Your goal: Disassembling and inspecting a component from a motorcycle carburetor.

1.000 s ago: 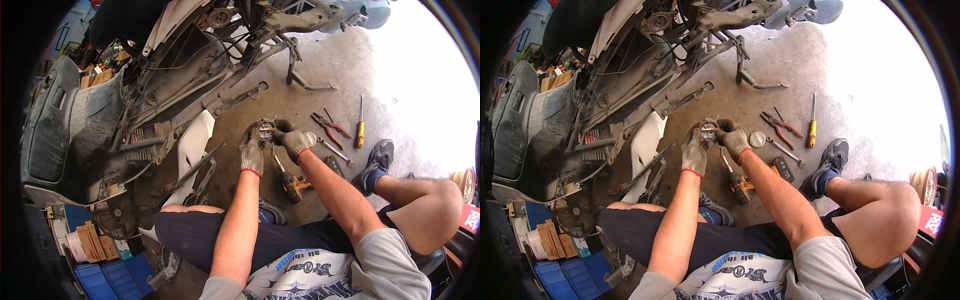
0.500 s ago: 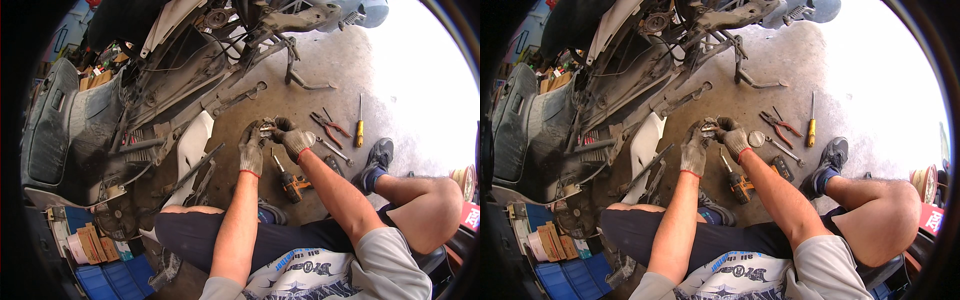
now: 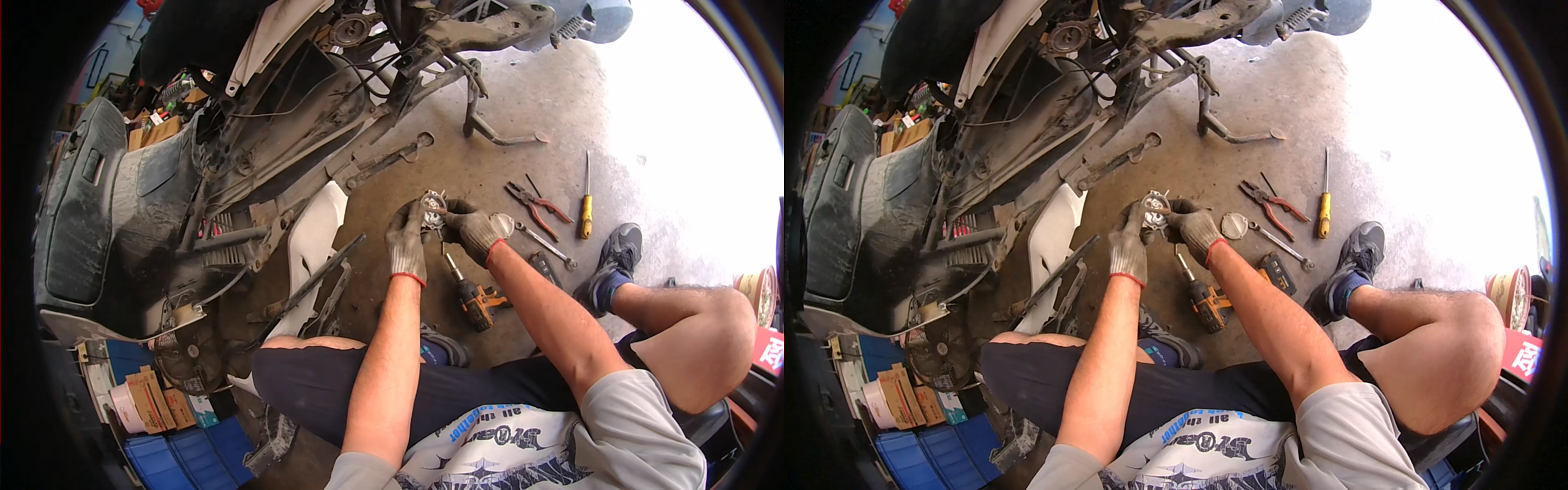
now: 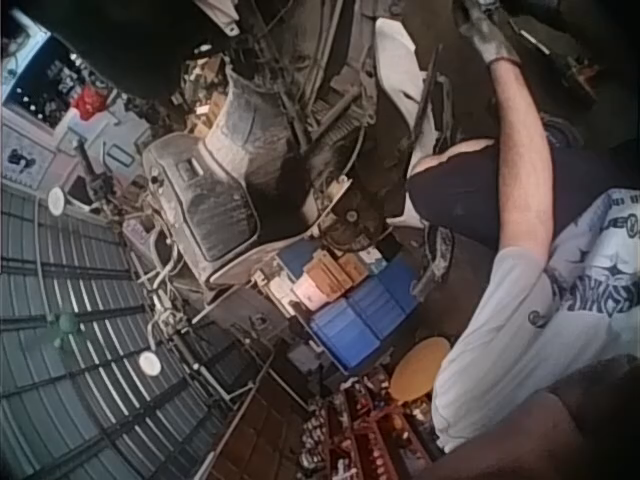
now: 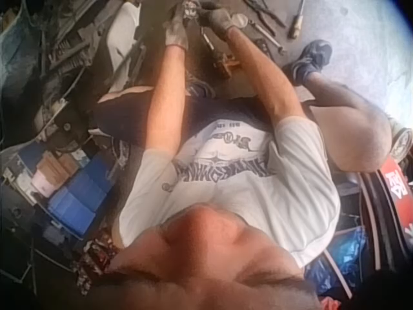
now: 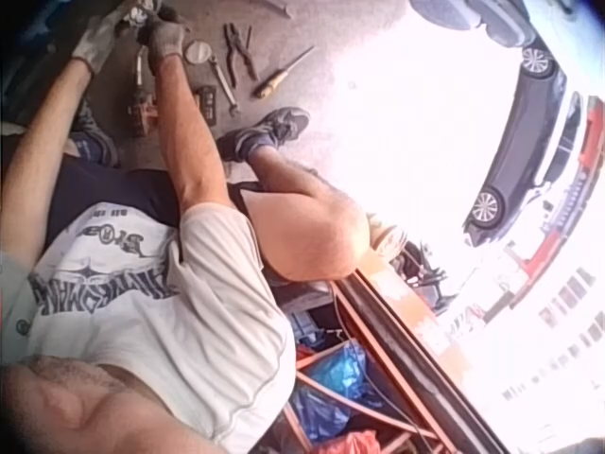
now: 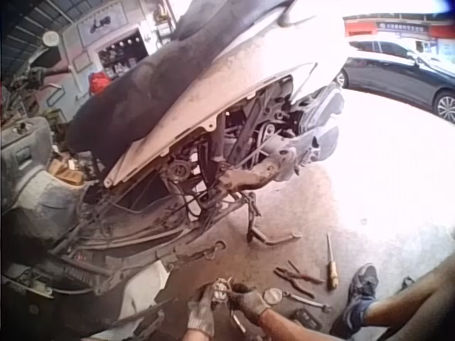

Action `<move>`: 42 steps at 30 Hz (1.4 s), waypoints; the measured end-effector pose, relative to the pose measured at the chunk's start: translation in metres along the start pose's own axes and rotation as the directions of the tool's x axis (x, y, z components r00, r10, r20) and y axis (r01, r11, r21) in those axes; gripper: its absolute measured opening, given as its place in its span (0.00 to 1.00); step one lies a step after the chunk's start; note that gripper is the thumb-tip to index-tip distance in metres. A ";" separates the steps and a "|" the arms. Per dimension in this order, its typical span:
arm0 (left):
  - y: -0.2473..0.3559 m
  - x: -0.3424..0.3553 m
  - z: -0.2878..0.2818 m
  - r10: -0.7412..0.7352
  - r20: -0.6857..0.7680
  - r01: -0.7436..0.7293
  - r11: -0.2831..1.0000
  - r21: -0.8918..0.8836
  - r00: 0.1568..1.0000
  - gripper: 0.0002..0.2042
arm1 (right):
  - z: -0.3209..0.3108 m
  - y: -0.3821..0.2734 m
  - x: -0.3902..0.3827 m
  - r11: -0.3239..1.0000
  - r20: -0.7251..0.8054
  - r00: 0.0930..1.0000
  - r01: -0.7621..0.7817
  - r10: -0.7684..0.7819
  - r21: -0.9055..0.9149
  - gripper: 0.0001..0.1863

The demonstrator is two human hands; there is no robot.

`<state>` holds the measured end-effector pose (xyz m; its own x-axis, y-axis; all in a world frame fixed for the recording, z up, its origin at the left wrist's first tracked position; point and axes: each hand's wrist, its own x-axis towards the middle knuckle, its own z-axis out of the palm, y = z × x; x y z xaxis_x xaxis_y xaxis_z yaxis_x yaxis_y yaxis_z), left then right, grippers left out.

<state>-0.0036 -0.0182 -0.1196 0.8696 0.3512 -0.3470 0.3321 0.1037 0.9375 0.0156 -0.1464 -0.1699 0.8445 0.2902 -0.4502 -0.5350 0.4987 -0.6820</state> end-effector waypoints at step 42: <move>0.020 0.001 0.049 0.201 0.190 -0.210 0.977 0.027 0.961 0.22 | -0.014 -0.029 -0.002 0.984 -0.089 0.987 0.145 -0.135 0.108 0.18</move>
<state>0.0218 -0.0614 -0.1020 0.9719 0.1816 -0.1501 0.1522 0.0024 0.9883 0.0292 -0.1723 -0.1576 0.9033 0.1464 -0.4032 -0.4013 0.6206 -0.6737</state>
